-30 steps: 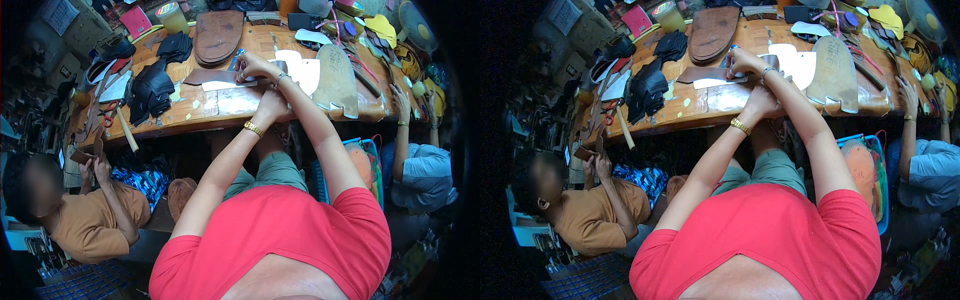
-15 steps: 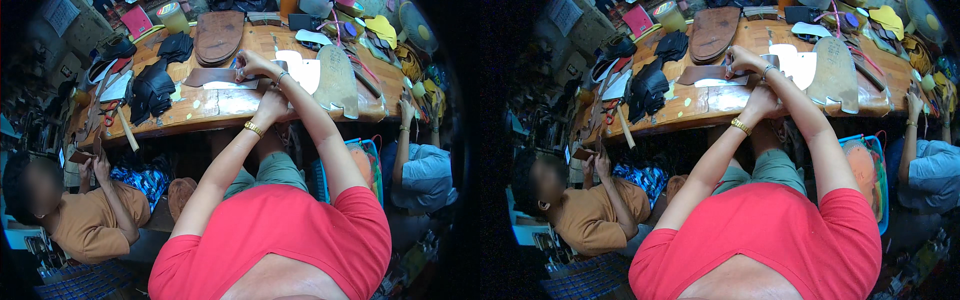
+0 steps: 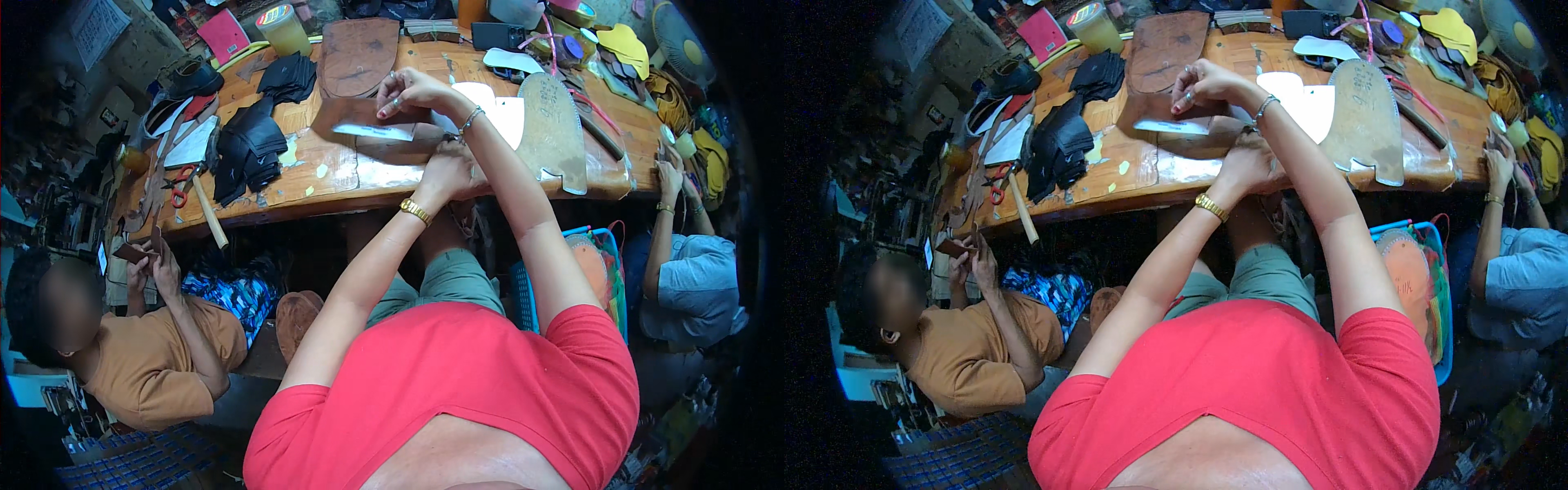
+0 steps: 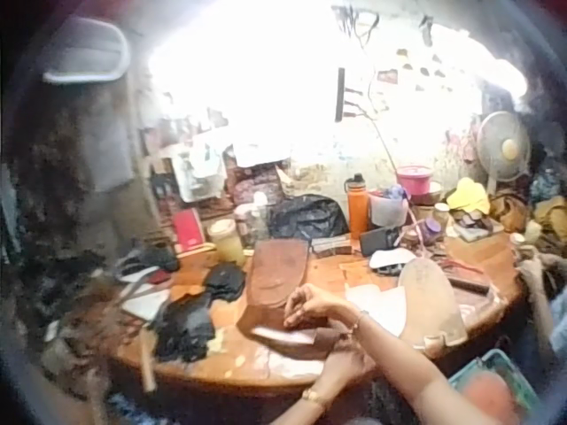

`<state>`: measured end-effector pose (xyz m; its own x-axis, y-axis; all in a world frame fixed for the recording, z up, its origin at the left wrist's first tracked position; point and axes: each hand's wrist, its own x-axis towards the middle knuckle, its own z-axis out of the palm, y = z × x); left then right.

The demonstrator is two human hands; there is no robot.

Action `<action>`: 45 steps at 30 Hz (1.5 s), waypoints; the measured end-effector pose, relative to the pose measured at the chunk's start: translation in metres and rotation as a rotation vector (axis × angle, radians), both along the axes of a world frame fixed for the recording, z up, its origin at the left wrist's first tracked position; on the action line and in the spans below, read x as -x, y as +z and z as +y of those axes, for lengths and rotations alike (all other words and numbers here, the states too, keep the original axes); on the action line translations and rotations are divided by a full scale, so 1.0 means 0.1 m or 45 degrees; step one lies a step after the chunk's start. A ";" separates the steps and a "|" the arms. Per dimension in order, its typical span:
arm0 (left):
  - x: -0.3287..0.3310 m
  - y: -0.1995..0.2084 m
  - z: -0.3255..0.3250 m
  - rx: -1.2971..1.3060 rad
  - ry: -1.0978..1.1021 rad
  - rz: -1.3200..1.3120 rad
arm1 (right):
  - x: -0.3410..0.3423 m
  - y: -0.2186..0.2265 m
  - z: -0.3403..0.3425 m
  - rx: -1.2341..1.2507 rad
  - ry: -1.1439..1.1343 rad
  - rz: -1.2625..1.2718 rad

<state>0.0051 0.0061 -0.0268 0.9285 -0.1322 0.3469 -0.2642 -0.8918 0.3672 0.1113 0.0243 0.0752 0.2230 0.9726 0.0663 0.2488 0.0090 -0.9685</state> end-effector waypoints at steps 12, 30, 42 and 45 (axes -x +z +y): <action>0.01 0.20 -0.07 -0.048 -0.044 -0.146 | 0.05 0.39 -0.06 -0.382 0.063 0.108; 0.04 0.07 -0.02 -0.089 -0.058 -0.339 | 0.26 -0.08 0.48 -0.492 -0.005 0.427; 0.04 -0.01 -0.01 -0.077 -0.015 -0.305 | 0.10 -0.56 0.46 -0.047 -0.156 0.024; 0.01 -0.03 0.03 -0.139 -0.022 -0.313 | -0.02 -0.40 0.40 0.112 -0.137 -0.185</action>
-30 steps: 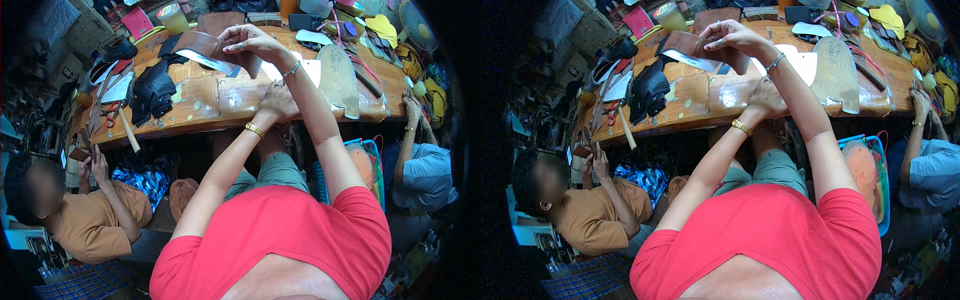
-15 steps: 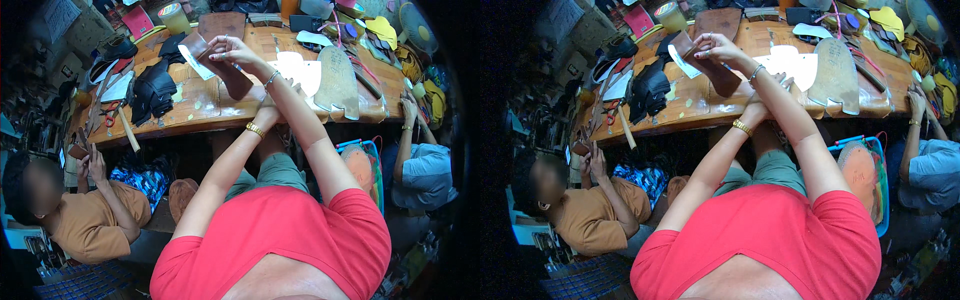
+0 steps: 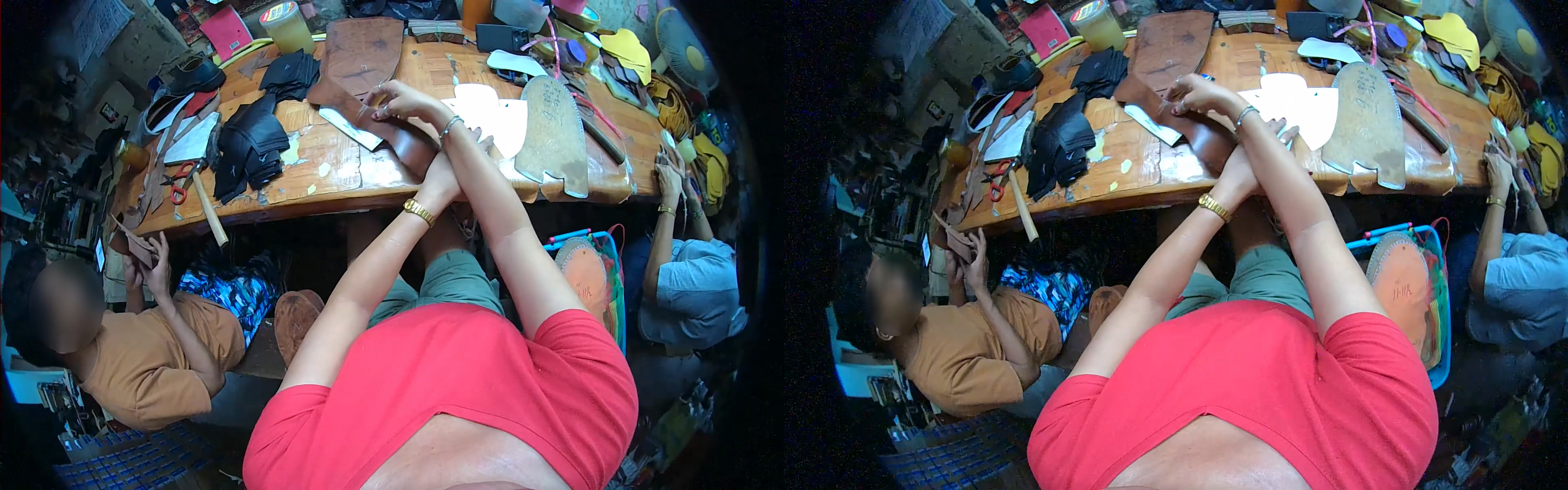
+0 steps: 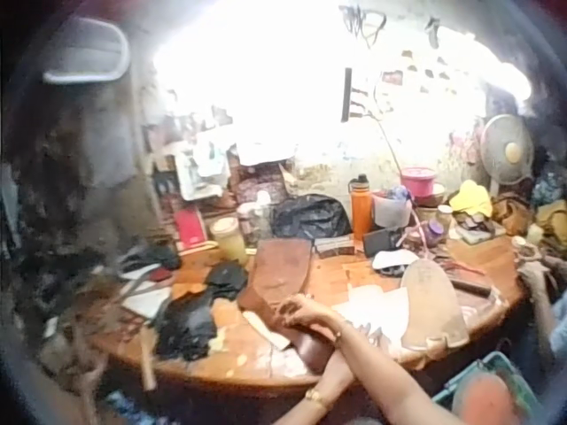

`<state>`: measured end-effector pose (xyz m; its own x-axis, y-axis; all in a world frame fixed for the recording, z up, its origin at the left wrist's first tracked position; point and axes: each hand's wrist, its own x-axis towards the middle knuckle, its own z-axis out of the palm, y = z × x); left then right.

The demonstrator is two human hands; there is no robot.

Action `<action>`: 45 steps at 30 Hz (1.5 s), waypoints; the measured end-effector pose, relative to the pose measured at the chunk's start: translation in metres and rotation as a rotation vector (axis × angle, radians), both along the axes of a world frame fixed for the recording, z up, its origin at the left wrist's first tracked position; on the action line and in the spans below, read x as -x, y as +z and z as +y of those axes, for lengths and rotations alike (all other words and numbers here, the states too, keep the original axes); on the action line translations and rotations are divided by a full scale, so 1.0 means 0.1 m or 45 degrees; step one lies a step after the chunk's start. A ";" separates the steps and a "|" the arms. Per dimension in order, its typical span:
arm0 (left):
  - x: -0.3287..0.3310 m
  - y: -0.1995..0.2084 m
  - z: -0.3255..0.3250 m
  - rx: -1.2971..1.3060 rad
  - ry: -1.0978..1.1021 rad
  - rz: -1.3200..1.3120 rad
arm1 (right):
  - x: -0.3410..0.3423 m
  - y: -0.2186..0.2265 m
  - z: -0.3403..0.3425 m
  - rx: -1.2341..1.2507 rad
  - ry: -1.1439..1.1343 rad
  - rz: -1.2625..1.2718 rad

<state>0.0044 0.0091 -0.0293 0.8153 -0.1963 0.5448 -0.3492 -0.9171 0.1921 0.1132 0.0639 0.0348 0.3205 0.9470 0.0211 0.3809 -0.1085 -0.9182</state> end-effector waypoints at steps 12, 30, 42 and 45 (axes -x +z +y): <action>-0.09 0.19 -0.07 0.213 -0.175 0.191 | -0.36 0.12 0.01 -0.072 -0.369 -1.146; -0.08 -0.13 -0.03 0.036 0.028 -0.108 | 0.63 -0.14 0.85 0.119 -0.162 -1.045; 0.06 0.05 -0.03 0.124 -0.106 -0.091 | 0.46 0.58 0.47 -0.492 0.286 0.138; 0.05 0.25 -0.04 0.232 -0.083 0.155 | 0.31 0.88 0.09 -0.797 0.060 0.312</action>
<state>-0.0006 0.0052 -0.0044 0.8660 -0.1584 0.4744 -0.3709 -0.8397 0.3966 0.0819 0.0731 0.1232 0.3447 0.7927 0.5028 0.1449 0.4843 -0.8628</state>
